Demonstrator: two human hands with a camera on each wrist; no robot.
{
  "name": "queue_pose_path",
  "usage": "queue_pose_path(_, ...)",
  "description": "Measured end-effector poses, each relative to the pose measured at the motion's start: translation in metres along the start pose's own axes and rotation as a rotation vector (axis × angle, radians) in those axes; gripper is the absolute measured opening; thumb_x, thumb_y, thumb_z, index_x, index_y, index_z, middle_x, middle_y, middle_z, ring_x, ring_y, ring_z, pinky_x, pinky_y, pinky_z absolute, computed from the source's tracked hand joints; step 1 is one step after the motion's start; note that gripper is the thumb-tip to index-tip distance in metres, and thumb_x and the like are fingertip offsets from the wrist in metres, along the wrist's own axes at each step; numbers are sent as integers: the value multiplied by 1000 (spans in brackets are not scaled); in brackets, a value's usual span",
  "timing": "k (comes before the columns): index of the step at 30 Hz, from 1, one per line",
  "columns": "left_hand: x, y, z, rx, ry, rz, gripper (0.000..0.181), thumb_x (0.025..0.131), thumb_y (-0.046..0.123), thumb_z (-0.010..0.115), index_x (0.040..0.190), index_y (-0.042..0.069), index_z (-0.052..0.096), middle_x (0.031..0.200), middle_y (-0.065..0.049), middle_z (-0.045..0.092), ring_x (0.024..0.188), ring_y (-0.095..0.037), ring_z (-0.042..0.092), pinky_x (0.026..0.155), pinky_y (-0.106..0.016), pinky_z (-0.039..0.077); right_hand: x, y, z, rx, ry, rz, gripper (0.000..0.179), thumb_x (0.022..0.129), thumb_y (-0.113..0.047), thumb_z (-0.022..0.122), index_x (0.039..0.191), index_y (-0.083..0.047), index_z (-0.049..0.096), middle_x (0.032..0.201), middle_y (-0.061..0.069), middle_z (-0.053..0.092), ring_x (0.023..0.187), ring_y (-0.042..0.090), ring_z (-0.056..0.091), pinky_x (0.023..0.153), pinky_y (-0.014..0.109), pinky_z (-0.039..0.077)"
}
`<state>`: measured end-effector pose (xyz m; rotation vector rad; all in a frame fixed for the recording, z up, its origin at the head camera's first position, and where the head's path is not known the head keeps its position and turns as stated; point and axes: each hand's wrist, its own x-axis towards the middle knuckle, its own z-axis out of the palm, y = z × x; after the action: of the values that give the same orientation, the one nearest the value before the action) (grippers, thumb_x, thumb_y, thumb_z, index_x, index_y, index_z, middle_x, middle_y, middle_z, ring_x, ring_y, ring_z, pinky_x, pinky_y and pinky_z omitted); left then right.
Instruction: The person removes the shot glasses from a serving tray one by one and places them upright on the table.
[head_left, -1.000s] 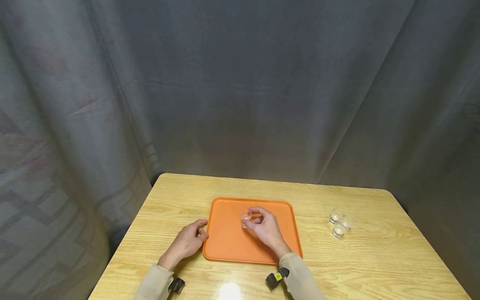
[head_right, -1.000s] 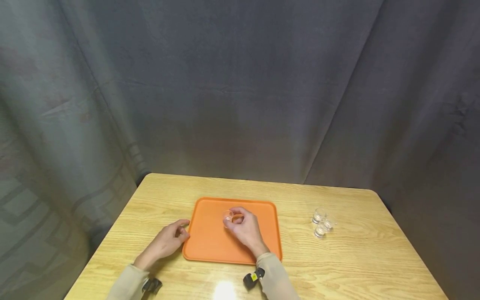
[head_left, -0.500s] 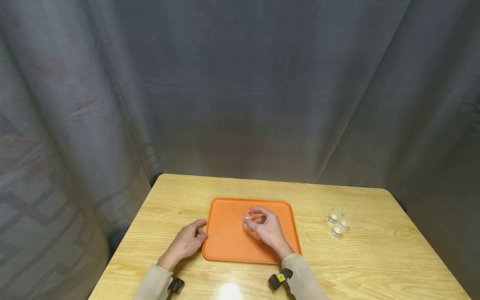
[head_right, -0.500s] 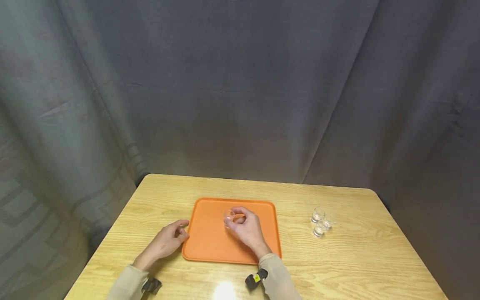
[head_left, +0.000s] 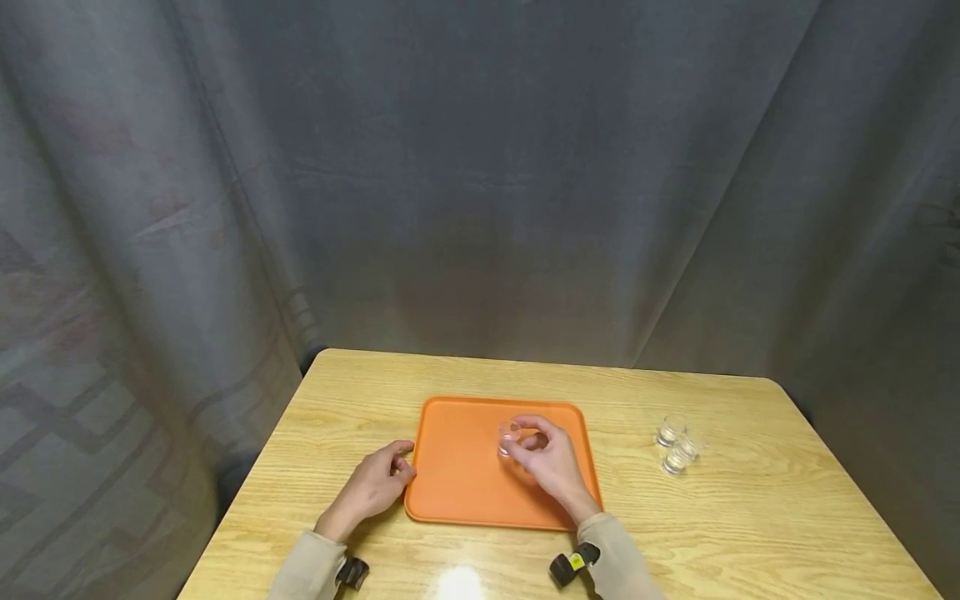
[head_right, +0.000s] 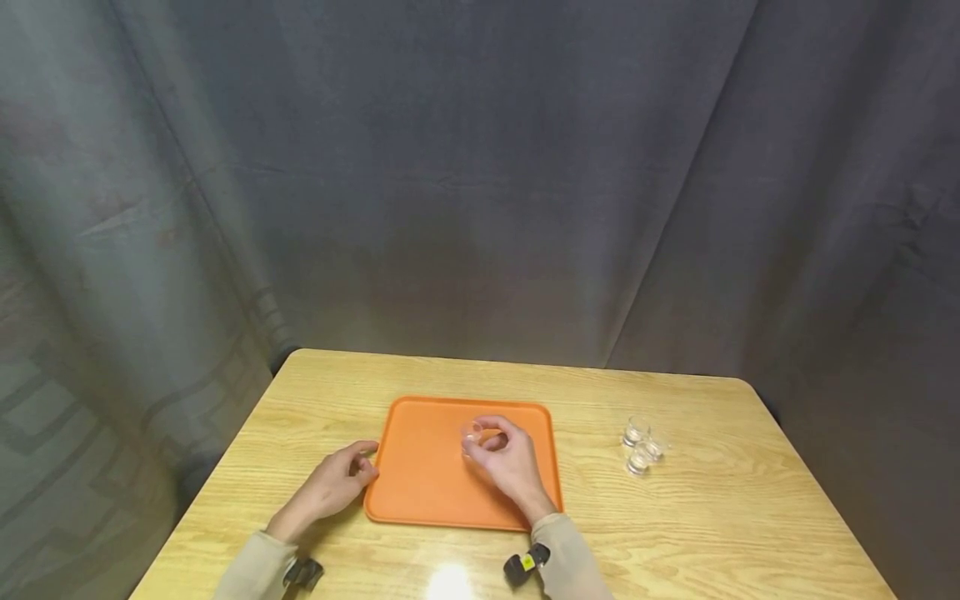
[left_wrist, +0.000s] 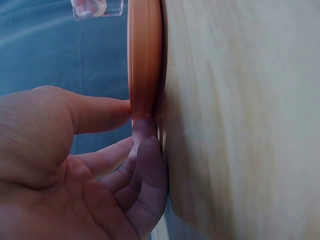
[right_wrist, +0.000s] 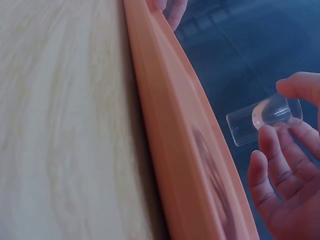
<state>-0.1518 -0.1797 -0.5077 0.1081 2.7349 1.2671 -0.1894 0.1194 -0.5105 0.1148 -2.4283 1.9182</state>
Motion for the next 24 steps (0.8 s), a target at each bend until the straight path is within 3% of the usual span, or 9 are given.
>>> queue_pose_path(14, 0, -1, 0, -6, 3, 8, 42, 102, 11, 67, 141, 0, 63, 88, 1, 59, 77, -13, 51, 76, -30, 40, -2, 2, -8, -11, 32, 8, 32, 85, -16, 91, 114, -11, 78, 98, 8, 75, 62, 10, 64, 50, 22, 44)
queue_pose_path(24, 1, -1, 1, -11, -3, -17, 42, 102, 11, 67, 143, 1, 63, 88, 2, 59, 76, -12, 51, 74, -28, 39, -3, 5, -18, 18, 49, 14, 33, 83, -12, 90, 113, -9, 77, 98, 10, 76, 62, 14, 65, 52, 23, 47)
